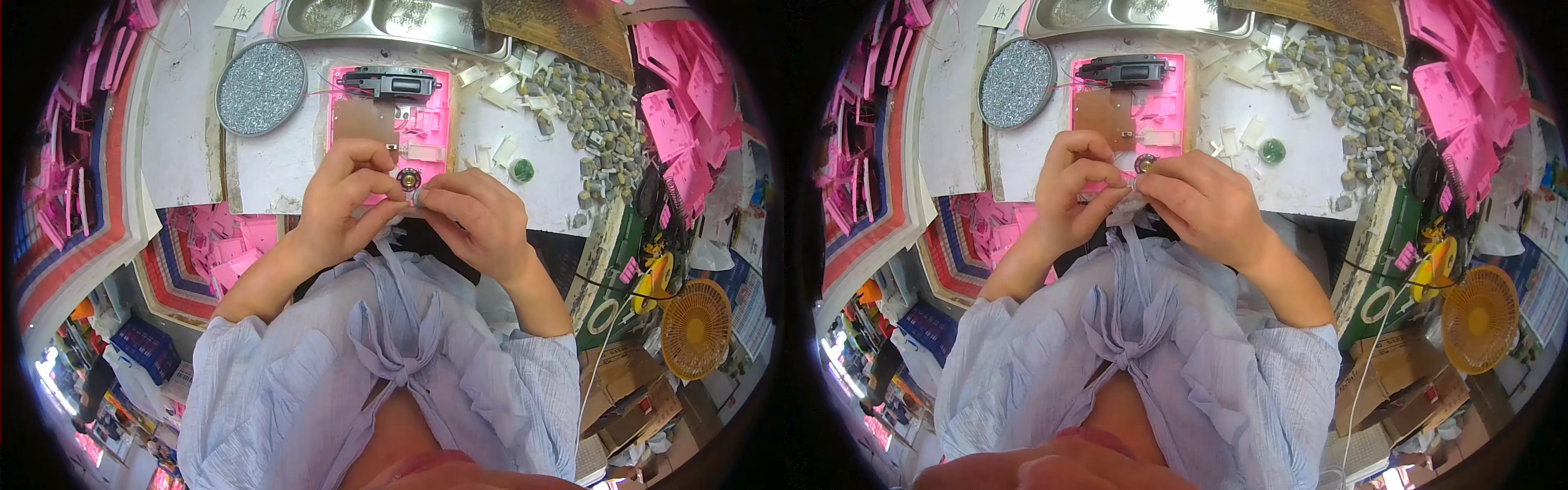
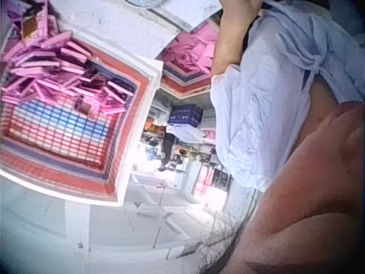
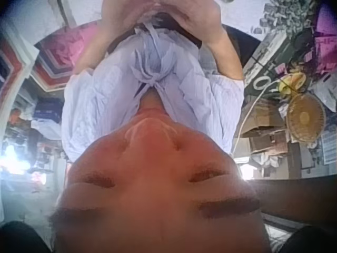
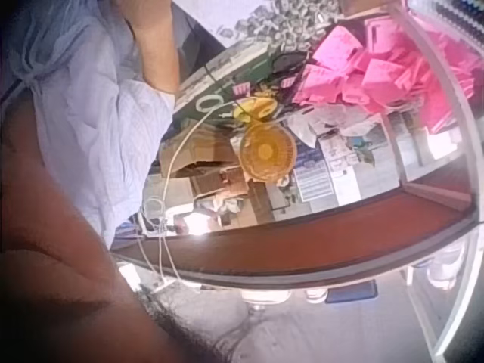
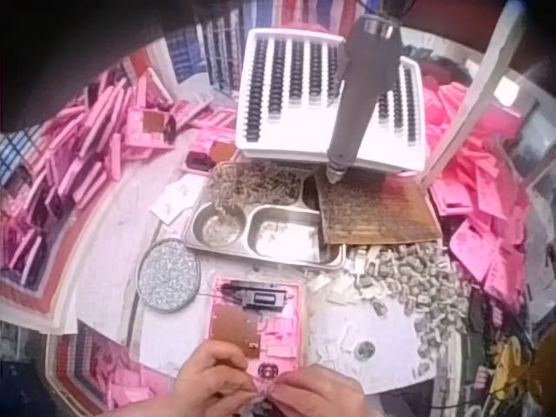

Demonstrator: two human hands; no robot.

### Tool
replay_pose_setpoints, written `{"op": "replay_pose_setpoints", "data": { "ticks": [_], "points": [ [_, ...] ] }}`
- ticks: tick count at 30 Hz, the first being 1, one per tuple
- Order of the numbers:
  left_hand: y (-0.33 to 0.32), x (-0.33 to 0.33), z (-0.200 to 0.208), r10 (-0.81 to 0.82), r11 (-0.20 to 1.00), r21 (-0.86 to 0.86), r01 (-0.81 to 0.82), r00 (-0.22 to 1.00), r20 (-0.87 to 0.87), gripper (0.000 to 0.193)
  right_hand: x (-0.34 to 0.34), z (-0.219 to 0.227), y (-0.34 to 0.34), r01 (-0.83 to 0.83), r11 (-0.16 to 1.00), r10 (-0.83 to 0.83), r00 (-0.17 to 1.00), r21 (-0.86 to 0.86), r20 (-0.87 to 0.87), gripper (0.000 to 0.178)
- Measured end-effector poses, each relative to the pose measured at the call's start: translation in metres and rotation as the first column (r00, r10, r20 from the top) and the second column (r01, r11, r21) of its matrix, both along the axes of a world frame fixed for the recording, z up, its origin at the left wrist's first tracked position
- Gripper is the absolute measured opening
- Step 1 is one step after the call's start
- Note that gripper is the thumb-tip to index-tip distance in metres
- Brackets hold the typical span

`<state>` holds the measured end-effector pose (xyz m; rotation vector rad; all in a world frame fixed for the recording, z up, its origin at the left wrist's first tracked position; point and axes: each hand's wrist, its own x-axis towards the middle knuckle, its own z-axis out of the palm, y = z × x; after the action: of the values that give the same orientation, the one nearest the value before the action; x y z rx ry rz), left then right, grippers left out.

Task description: Assembling a pink electronic device by soldering wires, installing a motor and circuit board, and screwing the case together.

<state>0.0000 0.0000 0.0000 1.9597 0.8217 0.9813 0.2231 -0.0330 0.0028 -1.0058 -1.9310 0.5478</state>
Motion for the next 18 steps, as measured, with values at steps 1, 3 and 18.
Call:
{"op": "replay_pose_setpoints", "data": {
  "ticks": [1, 3, 18],
  "points": [
    [0.001, -0.001, -0.001, 0.008, 1.0, -0.008, -0.008, 1.0, 0.015, 0.023, -0.001, -0.002, 0.001, 0.009, 1.0, -0.009, 1.0, 0.017, 0.001, 0.038],
    [0.001, 0.0, 0.0, 0.017, 1.0, 0.001, -0.017, 1.0, 0.014, 0.021, 0.001, -0.003, 0.001, 0.021, 0.999, -0.021, 1.0, 0.043, 0.009, 0.038],
    [0.052, 0.04, -0.009, 0.238, 0.881, 0.473, -0.005, 0.87, -0.433, 0.017, 0.042, -0.009, -0.007, 0.243, 0.97, -0.242, 0.97, 0.024, -0.029, 0.036]
  ]
}}
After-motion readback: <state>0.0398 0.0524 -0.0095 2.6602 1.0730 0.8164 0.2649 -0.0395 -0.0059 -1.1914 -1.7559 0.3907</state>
